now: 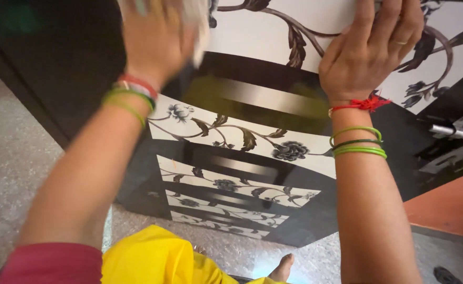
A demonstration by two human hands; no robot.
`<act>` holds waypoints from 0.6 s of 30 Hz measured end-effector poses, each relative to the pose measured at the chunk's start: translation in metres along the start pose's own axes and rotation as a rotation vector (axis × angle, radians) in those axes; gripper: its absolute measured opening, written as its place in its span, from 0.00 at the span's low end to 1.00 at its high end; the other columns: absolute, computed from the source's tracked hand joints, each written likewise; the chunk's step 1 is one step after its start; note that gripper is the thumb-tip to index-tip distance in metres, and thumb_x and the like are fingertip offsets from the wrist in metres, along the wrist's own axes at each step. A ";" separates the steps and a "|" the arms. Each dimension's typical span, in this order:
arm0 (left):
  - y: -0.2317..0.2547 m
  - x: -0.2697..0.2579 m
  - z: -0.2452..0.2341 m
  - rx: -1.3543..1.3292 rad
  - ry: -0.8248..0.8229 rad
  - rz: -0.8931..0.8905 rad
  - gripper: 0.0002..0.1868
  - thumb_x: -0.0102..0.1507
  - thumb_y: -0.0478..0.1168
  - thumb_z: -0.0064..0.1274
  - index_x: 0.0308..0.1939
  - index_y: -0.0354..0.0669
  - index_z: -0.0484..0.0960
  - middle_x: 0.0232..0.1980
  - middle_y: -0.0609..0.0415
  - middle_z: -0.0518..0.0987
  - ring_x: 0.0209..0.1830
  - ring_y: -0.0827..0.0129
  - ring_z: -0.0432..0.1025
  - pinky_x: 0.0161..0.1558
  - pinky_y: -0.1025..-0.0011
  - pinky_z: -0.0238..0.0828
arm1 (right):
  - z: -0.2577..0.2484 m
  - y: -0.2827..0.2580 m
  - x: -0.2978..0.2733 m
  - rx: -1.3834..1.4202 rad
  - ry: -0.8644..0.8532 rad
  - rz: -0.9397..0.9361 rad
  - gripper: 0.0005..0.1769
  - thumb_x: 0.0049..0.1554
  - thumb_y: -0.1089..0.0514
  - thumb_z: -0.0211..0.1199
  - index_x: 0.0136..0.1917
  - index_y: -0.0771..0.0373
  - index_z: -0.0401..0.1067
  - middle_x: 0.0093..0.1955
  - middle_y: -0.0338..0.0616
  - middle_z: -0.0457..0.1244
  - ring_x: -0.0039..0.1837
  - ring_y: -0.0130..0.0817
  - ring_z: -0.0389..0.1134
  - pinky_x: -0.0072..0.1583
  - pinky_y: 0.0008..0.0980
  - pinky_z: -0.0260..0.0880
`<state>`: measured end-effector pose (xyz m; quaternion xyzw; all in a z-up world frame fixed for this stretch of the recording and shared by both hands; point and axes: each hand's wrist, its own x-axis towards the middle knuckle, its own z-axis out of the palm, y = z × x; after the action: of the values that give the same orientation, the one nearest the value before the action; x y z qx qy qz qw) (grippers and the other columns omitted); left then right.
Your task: The person wipes the surface of a black cabinet with a floral pattern using a white cloth. They systematically clean the front panels and the handle area.
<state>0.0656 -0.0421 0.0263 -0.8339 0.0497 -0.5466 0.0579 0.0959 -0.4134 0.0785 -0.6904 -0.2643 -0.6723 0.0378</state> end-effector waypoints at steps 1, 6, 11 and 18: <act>0.009 -0.023 0.010 0.080 0.196 0.191 0.33 0.76 0.56 0.40 0.72 0.31 0.73 0.71 0.31 0.71 0.76 0.40 0.63 0.69 0.37 0.61 | 0.000 0.000 0.001 -0.007 0.002 0.006 0.32 0.60 0.68 0.56 0.78 0.62 0.63 0.78 0.54 0.53 0.79 0.57 0.51 0.76 0.60 0.51; -0.003 -0.162 0.032 0.228 -0.341 0.840 0.29 0.69 0.41 0.41 0.75 0.43 0.68 0.65 0.45 0.76 0.58 0.53 0.70 0.50 0.51 0.68 | -0.003 -0.003 0.002 0.003 0.007 0.011 0.32 0.60 0.68 0.55 0.78 0.62 0.63 0.80 0.56 0.52 0.80 0.57 0.50 0.77 0.58 0.51; -0.040 -0.131 0.000 -0.439 -0.573 1.061 0.30 0.62 0.32 0.37 0.70 0.42 0.71 0.53 0.54 0.81 0.50 0.63 0.79 0.54 0.65 0.78 | 0.000 -0.001 0.002 -0.012 0.019 0.011 0.33 0.61 0.68 0.52 0.79 0.62 0.62 0.83 0.54 0.51 0.84 0.54 0.48 0.77 0.55 0.49; -0.014 0.052 -0.059 0.101 0.031 0.543 0.19 0.71 0.53 0.49 0.52 0.44 0.85 0.37 0.48 0.82 0.31 0.57 0.76 0.31 0.61 0.72 | 0.001 -0.001 0.001 -0.034 -0.008 0.039 0.28 0.63 0.65 0.56 0.77 0.62 0.65 0.79 0.55 0.53 0.81 0.55 0.50 0.77 0.56 0.51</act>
<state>0.0329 -0.0386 0.0986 -0.7774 0.2450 -0.5257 0.2433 0.0966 -0.4121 0.0789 -0.6986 -0.2395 -0.6732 0.0384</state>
